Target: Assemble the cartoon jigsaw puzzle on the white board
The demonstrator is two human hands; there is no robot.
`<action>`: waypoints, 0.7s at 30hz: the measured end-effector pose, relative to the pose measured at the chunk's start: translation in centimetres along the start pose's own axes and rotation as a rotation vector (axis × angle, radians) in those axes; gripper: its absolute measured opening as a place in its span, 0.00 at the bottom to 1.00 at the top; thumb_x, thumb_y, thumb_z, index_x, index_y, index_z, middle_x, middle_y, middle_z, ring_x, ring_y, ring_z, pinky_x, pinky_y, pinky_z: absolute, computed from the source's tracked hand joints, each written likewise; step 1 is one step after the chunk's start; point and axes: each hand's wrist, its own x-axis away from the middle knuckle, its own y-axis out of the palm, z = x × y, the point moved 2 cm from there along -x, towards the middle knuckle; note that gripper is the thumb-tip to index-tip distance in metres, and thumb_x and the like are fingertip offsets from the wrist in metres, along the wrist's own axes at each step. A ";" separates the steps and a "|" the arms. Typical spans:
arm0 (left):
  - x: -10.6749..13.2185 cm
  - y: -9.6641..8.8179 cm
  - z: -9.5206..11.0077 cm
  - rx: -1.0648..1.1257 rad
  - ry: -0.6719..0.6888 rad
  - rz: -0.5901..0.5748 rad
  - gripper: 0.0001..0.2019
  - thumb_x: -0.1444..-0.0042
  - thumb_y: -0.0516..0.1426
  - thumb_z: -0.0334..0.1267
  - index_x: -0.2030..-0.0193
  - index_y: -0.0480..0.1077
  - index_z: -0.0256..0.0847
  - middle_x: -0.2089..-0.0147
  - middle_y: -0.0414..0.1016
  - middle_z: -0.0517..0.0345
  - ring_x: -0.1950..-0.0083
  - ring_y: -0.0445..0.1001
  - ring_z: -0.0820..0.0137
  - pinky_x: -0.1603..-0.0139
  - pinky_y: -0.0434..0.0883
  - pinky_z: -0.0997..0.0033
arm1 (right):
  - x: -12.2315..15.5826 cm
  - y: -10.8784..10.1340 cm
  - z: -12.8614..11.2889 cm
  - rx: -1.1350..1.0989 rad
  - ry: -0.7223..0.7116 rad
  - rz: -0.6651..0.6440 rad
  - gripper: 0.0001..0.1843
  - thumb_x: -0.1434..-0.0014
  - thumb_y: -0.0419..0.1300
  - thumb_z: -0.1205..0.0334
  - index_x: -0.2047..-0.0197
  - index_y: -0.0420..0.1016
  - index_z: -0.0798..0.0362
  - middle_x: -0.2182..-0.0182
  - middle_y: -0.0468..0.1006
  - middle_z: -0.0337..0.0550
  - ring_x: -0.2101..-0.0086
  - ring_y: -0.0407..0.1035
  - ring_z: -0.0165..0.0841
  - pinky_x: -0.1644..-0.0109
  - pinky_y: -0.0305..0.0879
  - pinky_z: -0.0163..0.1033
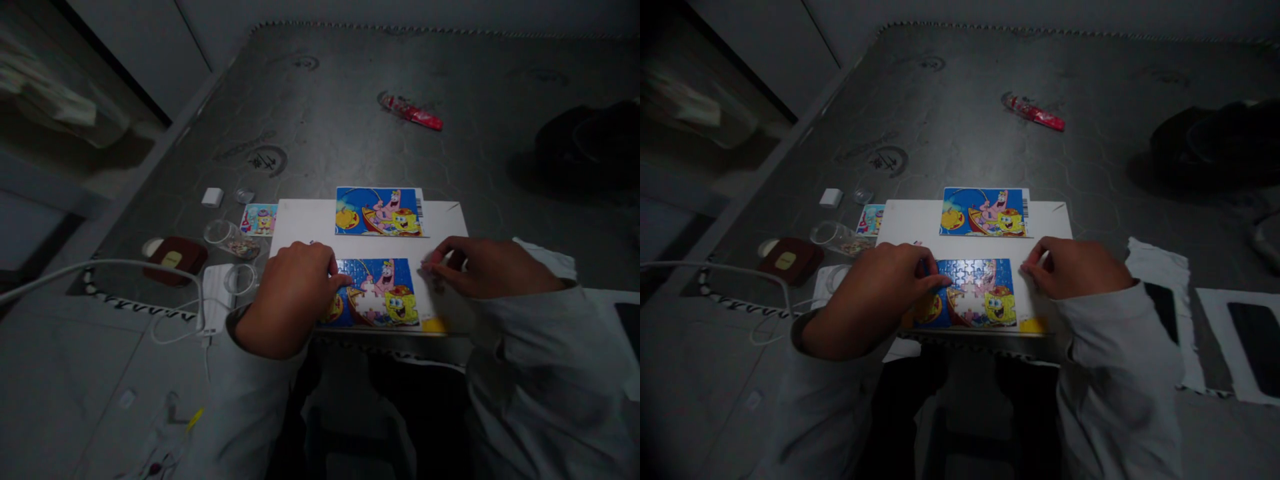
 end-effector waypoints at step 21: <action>-0.1 -0.5 0.6 -0.007 -0.053 0.058 0.15 0.34 0.59 0.53 0.58 0.80 0.46 0.58 0.83 0.50 0.57 0.78 0.53 0.62 0.64 0.62 | -1.0 0.2 0.9 0.005 0.061 -0.020 0.10 0.45 0.70 0.48 0.66 0.80 0.44 0.69 0.85 0.42 0.68 0.78 0.41 0.69 0.68 0.45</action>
